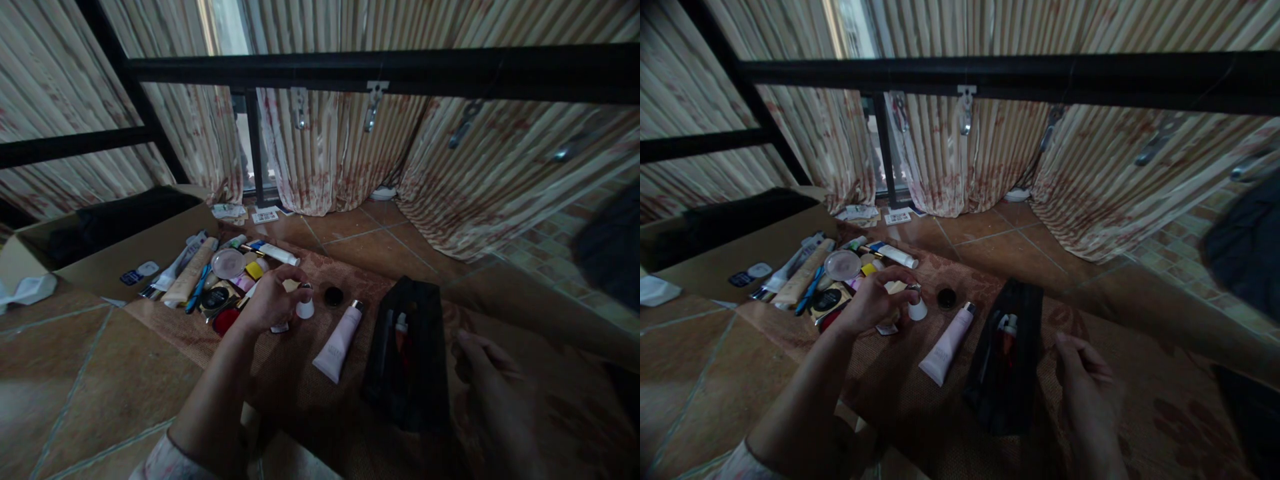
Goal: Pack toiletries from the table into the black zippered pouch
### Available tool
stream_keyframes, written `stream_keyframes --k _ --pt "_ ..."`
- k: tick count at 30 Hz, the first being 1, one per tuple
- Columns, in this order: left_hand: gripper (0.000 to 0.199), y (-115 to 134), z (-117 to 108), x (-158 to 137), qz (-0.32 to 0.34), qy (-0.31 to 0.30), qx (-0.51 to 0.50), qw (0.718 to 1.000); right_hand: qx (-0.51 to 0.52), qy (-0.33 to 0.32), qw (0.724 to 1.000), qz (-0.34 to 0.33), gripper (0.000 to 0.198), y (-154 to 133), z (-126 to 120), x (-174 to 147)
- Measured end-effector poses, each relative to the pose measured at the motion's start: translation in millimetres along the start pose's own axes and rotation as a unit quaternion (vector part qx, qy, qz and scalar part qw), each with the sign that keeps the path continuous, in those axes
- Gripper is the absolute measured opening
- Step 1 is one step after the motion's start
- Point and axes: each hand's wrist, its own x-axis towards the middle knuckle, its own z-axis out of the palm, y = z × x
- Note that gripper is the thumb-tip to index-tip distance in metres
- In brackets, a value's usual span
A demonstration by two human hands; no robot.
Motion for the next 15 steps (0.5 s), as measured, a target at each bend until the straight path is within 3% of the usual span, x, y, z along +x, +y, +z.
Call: stream_keyframes --k 15 --pt "0.015 4.5 -1.3 -3.4 -0.012 -0.038 -0.035 0.999 -0.004 -0.015 1.000 -0.020 0.034 7.2 -2.9 5.0"
